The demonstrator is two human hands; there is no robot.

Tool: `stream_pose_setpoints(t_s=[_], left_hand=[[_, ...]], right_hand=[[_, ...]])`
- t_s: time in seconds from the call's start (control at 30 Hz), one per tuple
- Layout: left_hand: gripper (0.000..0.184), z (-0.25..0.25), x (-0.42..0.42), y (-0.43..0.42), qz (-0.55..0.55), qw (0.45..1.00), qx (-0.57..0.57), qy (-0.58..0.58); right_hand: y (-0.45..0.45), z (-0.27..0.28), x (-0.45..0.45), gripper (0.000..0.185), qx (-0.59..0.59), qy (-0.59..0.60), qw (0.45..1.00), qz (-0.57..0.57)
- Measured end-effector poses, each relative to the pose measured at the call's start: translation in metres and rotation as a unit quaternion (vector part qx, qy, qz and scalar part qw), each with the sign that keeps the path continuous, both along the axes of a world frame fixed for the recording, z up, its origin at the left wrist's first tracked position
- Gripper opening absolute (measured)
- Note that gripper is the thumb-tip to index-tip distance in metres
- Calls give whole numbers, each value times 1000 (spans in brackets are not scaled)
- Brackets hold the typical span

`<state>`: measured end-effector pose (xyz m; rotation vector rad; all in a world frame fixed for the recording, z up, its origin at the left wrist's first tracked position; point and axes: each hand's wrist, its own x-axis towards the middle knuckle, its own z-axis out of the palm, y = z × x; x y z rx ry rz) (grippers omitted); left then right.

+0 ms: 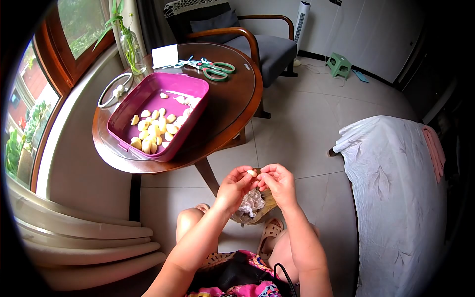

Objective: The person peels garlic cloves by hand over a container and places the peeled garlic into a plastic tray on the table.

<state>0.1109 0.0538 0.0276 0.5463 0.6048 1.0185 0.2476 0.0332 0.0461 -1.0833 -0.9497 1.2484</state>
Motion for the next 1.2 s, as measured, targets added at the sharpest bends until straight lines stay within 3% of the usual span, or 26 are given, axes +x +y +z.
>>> stream_pose_setpoints(t_s=[0.17,0.43,0.63,0.73,0.83,1.03,1.13,1.2], left_hand=[[15,-4,5,-2,37,986,116,115],[11,0,9,-9,123,889,309,315],[14,-8,8,-5,73,944,212,240],[12,-6,8,-6,87,942,228,232],[14,-6,9,-8,106,898,304,300],[14,-4,7,-6,66,971,158,167],[15,-3,7,-6,63,976,143,149],[16,-9,8,-5,74,962,196,173]], right_hand=[[1,-3,0,12,-25,9,1000,14],[1,-6,3,11,-9,-99,995,27],[2,-4,5,7,-4,-47,999,28],[2,-4,4,6,-5,-75,997,26],[2,-11,5,6,1,-100,995,23],[3,-12,7,7,-2,-42,999,27],[2,-7,5,7,-6,-36,999,30],[3,-7,3,7,1,-42,999,23]])
